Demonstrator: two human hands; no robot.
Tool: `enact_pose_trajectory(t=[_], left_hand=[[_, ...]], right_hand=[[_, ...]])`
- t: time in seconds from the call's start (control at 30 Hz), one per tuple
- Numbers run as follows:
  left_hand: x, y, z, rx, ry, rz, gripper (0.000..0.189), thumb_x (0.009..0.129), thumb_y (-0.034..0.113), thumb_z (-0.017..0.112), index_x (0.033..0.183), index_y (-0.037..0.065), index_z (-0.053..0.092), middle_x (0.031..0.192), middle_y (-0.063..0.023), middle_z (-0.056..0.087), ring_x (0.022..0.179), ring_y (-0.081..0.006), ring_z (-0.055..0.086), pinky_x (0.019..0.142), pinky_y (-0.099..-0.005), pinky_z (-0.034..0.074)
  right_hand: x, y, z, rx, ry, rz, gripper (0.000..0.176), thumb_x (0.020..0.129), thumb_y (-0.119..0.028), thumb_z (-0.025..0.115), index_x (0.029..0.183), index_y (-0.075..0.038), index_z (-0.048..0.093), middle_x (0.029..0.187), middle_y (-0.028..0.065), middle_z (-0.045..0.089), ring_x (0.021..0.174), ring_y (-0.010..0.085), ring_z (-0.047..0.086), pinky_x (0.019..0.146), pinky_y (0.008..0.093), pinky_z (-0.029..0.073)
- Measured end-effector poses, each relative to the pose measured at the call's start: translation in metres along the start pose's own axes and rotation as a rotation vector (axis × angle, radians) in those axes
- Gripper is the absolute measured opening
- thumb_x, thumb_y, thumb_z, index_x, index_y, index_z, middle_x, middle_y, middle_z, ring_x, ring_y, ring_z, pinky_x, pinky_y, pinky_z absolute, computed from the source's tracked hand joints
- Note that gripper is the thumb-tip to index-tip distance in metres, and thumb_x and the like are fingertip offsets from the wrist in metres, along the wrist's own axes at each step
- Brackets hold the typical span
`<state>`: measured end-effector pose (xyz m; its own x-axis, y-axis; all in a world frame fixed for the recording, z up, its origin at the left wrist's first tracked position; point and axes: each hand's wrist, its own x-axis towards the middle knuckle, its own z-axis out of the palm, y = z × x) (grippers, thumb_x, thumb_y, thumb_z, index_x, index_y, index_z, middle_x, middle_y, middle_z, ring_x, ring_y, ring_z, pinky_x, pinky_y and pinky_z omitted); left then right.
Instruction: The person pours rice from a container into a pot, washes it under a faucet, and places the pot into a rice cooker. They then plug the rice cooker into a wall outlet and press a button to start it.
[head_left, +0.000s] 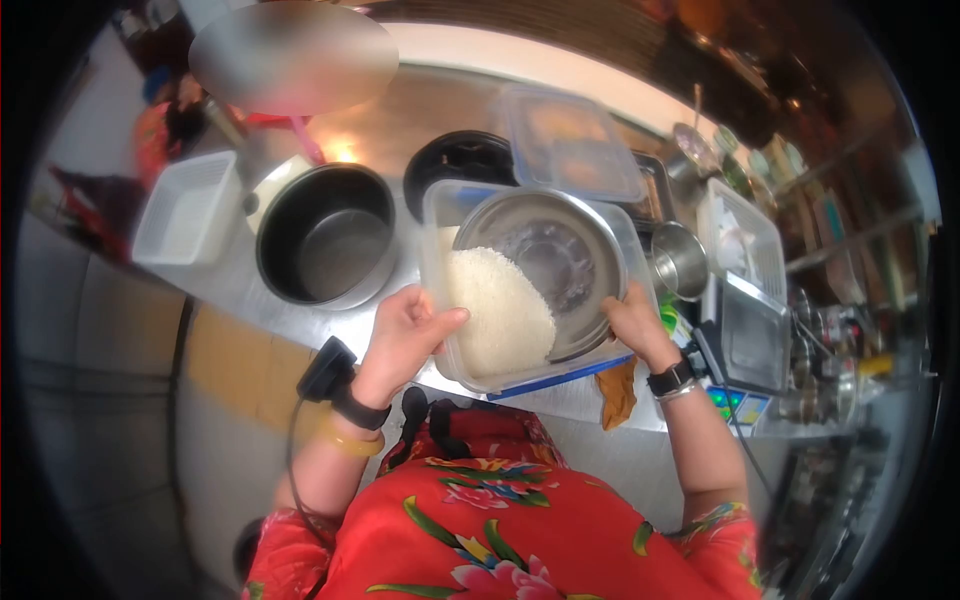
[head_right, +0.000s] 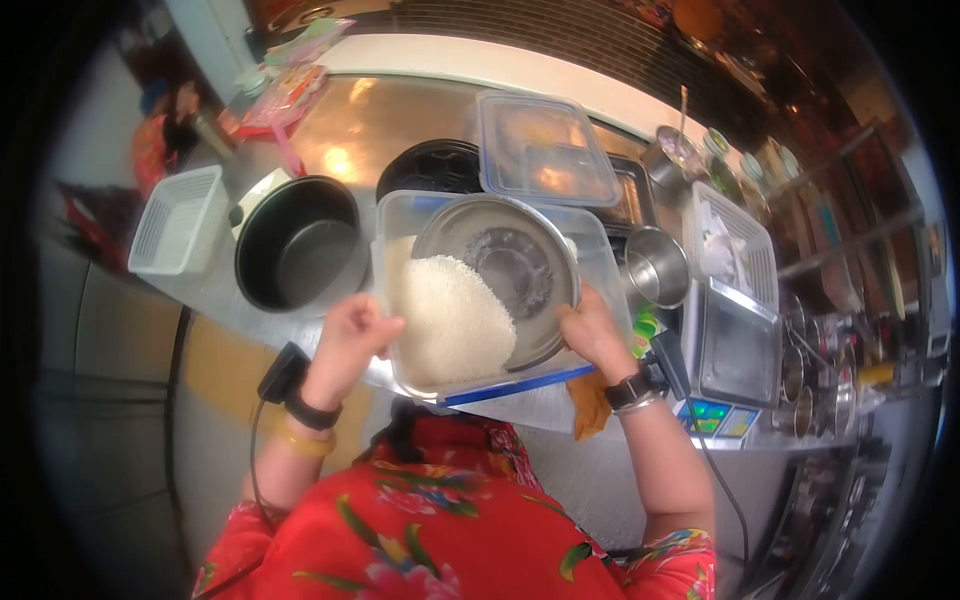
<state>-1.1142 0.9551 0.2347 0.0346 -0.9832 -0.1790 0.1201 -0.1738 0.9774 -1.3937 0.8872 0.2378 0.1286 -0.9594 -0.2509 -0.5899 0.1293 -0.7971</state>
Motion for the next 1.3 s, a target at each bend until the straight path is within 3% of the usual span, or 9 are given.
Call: enact_pose_trajectory(t=[0.13,0.37,0.77,0.9,1.03,1.1,1.2,1.27,1.3], left_hand=[[-0.001,-0.007,-0.005,0.008,0.030,0.040,0.029,0.074,0.016,0.070,0.064,0.008,0.044,0.056,0.0013,0.050,0.048,-0.0044,0.047,0.043,-0.0176,0.038],[-0.009,-0.028,-0.022,0.023,0.063,-0.075,0.027,0.079,0.021,0.066,0.067,0.005,0.048,0.057,-0.0004,0.052,0.048,-0.0056,0.049,0.043,-0.0181,0.039],[-0.010,-0.054,-0.043,-0.053,0.100,-0.250,0.052,0.089,0.050,0.035,0.071,0.004,0.052,0.057,-0.0014,0.048,0.047,-0.0093,0.048,0.045,-0.0204,0.040],[-0.008,-0.069,-0.059,-0.037,0.087,-0.252,0.050,0.088,0.049,0.041,0.074,0.003,0.054,0.059,-0.0030,0.051,0.049,-0.0096,0.050,0.047,-0.0207,0.042],[-0.011,-0.062,-0.087,0.371,0.018,-0.201,0.029,0.080,0.028,0.061,0.081,0.000,0.058,0.066,-0.0036,0.056,0.057,-0.0086,0.053,0.052,-0.0202,0.043],[-0.007,-0.057,-0.113,0.321,0.458,0.266,0.022,0.077,0.020,0.063,0.083,0.000,0.057,0.070,-0.0022,0.058,0.061,-0.0067,0.052,0.054,-0.0196,0.042],[0.011,-0.039,-0.163,0.372,0.705,0.282,0.031,0.073,0.016,0.063,0.097,-0.003,0.055,0.086,-0.0102,0.060,0.078,-0.0152,0.056,0.068,-0.0263,0.045],[0.033,-0.047,-0.196,0.803,0.865,0.441,0.048,0.073,0.012,0.059,0.114,-0.007,0.044,0.107,-0.0218,0.052,0.099,-0.0302,0.051,0.086,-0.0359,0.040],[0.043,-0.050,-0.206,0.801,0.872,0.445,0.048,0.073,0.012,0.059,0.114,-0.007,0.044,0.107,-0.0218,0.052,0.099,-0.0302,0.051,0.086,-0.0359,0.040]], right_hand=[[0.019,0.011,0.023,0.286,-0.183,0.213,0.031,0.075,-0.005,0.047,0.104,0.004,0.051,0.078,0.0132,0.059,0.059,0.0162,0.056,0.042,0.0256,0.044],[0.021,0.023,0.030,0.479,-0.174,0.183,0.024,0.073,-0.001,0.048,0.095,0.009,0.051,0.070,0.0120,0.058,0.048,0.0152,0.057,0.033,0.0209,0.042],[0.013,0.050,0.030,0.642,-0.089,0.334,0.028,0.072,-0.002,0.051,0.098,0.007,0.049,0.073,0.0114,0.056,0.049,0.0172,0.055,0.036,0.0262,0.045],[0.000,0.024,0.025,0.613,0.104,0.292,0.028,0.072,-0.002,0.051,0.098,0.008,0.049,0.071,0.0112,0.055,0.046,0.0162,0.055,0.032,0.0221,0.044],[0.002,-0.001,0.029,0.670,0.157,0.196,0.029,0.073,-0.001,0.048,0.100,0.009,0.047,0.076,0.0124,0.057,0.051,0.0164,0.057,0.034,0.0222,0.044],[0.006,-0.030,0.039,0.678,0.150,0.173,0.028,0.074,-0.001,0.046,0.100,0.009,0.047,0.075,0.0125,0.057,0.051,0.0166,0.057,0.036,0.0221,0.044],[0.023,-0.065,0.066,0.723,0.077,0.078,0.026,0.074,-0.002,0.046,0.099,0.007,0.048,0.077,0.0116,0.057,0.056,0.0168,0.057,0.037,0.0230,0.045],[0.040,-0.091,0.095,0.732,0.048,0.040,0.025,0.075,-0.003,0.046,0.098,0.007,0.049,0.079,0.0114,0.057,0.058,0.0161,0.058,0.036,0.0226,0.044],[0.047,-0.103,0.110,0.713,0.039,0.036,0.025,0.075,-0.003,0.046,0.098,0.007,0.049,0.079,0.0117,0.057,0.058,0.0157,0.058,0.036,0.0225,0.044]])
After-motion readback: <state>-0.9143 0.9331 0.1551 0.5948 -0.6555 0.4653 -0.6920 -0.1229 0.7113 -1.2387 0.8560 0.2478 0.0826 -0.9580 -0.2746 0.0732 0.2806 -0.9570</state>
